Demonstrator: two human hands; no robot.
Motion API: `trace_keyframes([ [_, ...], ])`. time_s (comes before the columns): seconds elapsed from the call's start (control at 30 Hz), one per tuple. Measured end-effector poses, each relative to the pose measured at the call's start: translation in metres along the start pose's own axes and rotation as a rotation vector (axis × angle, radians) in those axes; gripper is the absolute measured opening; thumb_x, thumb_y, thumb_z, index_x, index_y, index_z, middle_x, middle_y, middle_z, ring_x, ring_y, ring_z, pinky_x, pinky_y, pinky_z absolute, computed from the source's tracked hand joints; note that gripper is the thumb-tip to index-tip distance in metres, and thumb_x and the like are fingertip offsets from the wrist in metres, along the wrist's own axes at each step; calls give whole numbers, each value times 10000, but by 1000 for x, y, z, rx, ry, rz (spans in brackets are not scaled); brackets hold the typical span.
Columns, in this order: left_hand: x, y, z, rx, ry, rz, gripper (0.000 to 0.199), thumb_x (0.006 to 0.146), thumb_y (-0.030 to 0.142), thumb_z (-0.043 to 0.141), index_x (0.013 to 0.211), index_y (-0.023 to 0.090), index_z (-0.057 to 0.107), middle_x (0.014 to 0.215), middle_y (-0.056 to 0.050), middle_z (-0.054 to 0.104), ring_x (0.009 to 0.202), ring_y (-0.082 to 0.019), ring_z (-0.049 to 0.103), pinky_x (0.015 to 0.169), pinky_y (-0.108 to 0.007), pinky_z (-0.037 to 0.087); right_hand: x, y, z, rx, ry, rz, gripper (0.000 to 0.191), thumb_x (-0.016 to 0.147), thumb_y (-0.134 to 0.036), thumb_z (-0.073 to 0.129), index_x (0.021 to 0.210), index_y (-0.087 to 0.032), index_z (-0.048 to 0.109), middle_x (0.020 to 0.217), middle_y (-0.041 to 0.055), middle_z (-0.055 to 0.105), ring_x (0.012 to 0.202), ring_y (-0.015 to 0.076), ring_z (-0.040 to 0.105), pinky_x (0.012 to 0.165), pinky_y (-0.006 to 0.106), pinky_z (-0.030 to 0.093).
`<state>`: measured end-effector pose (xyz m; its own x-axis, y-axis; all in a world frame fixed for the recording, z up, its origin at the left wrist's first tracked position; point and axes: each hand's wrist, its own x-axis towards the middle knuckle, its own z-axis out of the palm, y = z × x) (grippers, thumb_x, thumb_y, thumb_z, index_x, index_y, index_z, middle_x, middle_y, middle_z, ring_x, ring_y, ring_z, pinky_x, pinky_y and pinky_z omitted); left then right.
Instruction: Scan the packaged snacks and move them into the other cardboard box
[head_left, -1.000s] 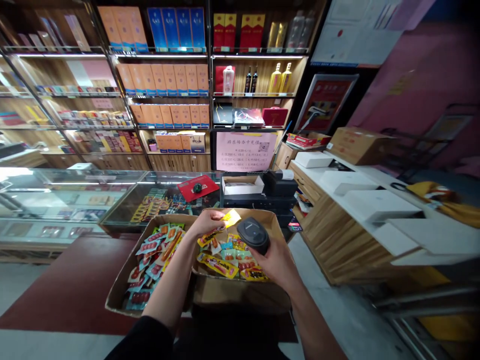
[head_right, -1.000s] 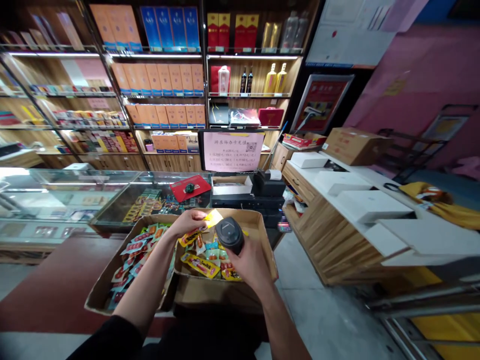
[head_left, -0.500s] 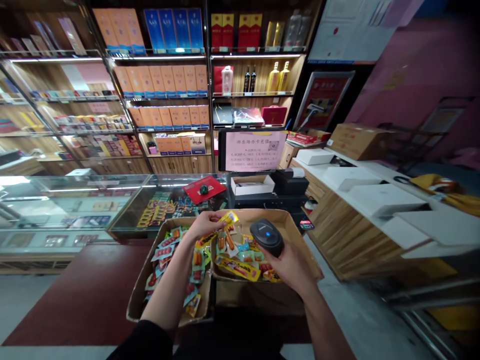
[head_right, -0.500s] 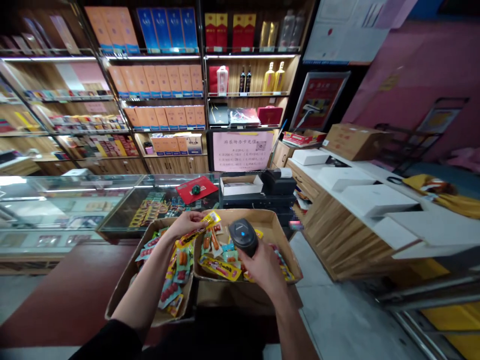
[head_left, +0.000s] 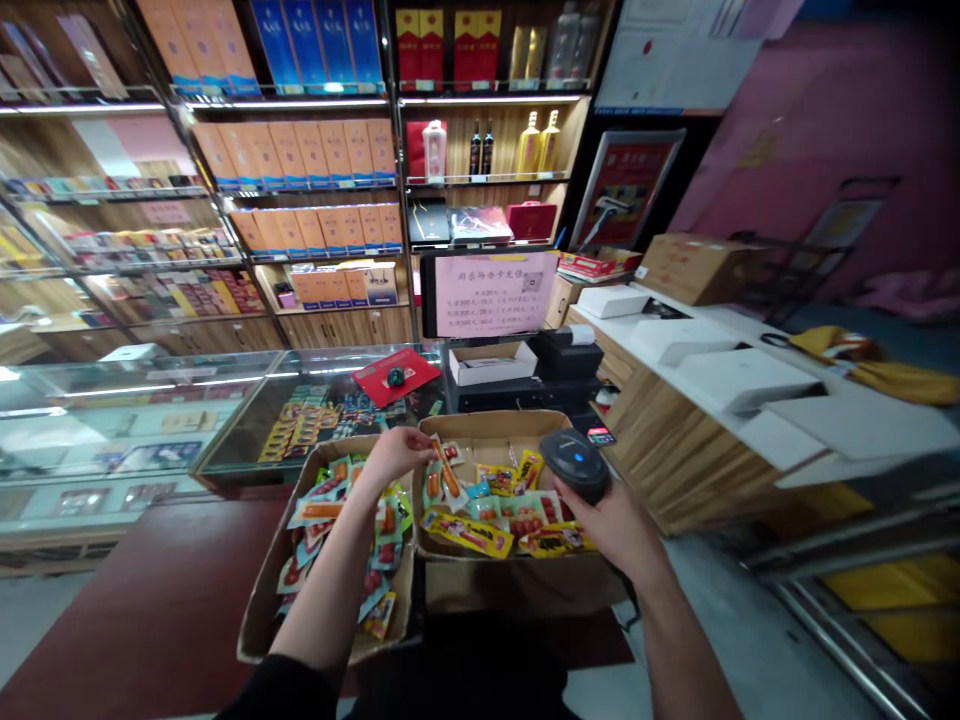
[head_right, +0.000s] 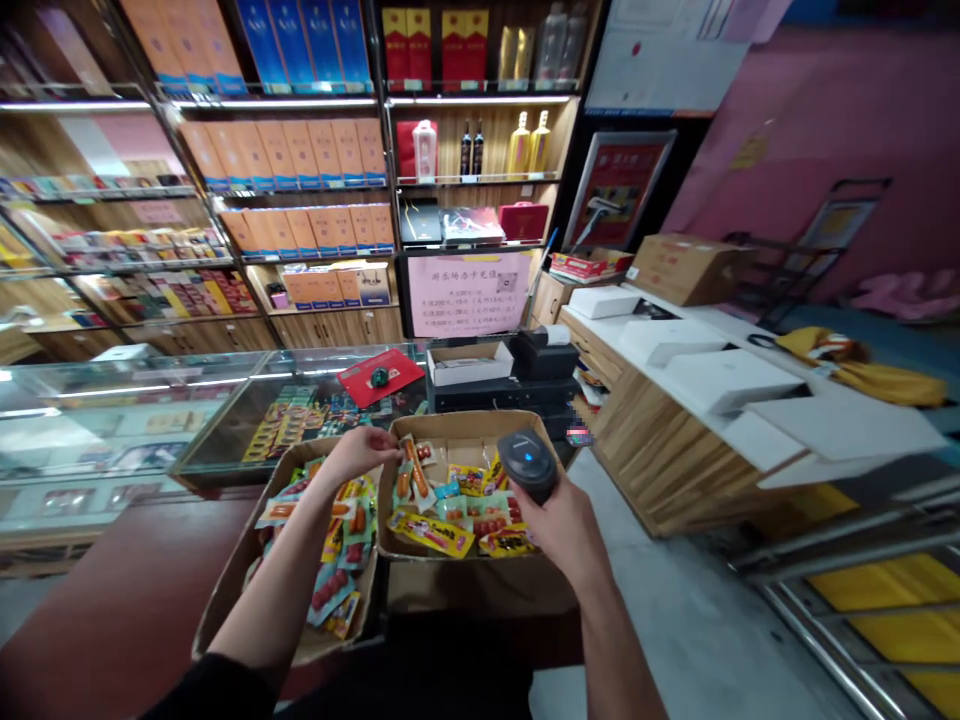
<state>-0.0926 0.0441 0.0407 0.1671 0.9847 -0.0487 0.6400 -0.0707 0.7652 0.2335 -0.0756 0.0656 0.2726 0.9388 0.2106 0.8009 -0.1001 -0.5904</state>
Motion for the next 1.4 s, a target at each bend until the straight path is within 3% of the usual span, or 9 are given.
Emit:
trace_keyframes([
  [0.13,20,40,68,66,-96,102,194,708,368,755,770,186,781,769,-82,751,736,-230,687,663,-281,460,-5,12,-12,44,-45,-17,337,825,-443,639,1038,-194,722,951,132,784,989,312,732,726,322,545],
  [0.3,37,71,140,186,-181,12,133,718,270,749,808,179,784,853,-128,767,829,-269,714,731,-306,488,-4,31,-28,53,-91,-33,309,826,-413,647,1001,-170,726,961,148,784,966,310,739,729,316,547],
  [0.47,48,89,185,324,-178,-112,270,623,309,850,833,167,757,976,-209,753,954,-344,712,810,-362,499,0,50,-38,77,-127,-67,292,829,-393,644,1001,-171,727,946,138,787,950,305,744,732,318,548],
  [0.63,46,97,211,421,-139,-130,455,483,310,925,857,137,733,1053,-283,715,1028,-422,684,859,-419,494,5,63,-42,102,-166,-122,265,835,-349,636,1025,-185,719,975,124,787,978,303,740,746,322,550],
  [0.83,46,94,201,149,-32,-214,201,608,261,818,752,164,717,824,-130,743,921,-306,710,799,-328,501,11,78,-45,156,-205,-156,266,819,-325,660,1039,-185,709,996,124,785,978,299,737,770,334,550],
  [0.93,43,91,178,-379,62,-184,156,683,256,770,777,146,710,712,-42,708,799,-218,706,766,-298,528,15,81,-46,186,-223,-154,293,814,-338,663,1058,-181,709,1009,131,783,1011,311,730,781,343,556],
  [1.1,28,90,149,-1150,222,-196,266,675,224,838,847,115,667,794,-61,721,739,-171,709,806,-351,593,15,78,-48,239,-259,-198,286,821,-355,655,1052,-197,715,997,120,787,1009,307,732,795,349,564],
  [1.27,14,89,138,-1337,401,-246,303,685,149,853,864,142,608,789,-30,701,737,-155,716,834,-381,621,12,71,-47,264,-274,-252,275,820,-356,648,1031,-190,705,1026,124,782,1015,302,730,807,350,566],
  [1.4,4,85,132,-1345,418,-243,314,691,157,846,884,163,599,791,-12,691,730,-141,705,852,-383,616,10,67,-47,244,-262,-253,260,813,-347,648,1011,-187,702,985,126,785,988,301,738,801,346,571],
])
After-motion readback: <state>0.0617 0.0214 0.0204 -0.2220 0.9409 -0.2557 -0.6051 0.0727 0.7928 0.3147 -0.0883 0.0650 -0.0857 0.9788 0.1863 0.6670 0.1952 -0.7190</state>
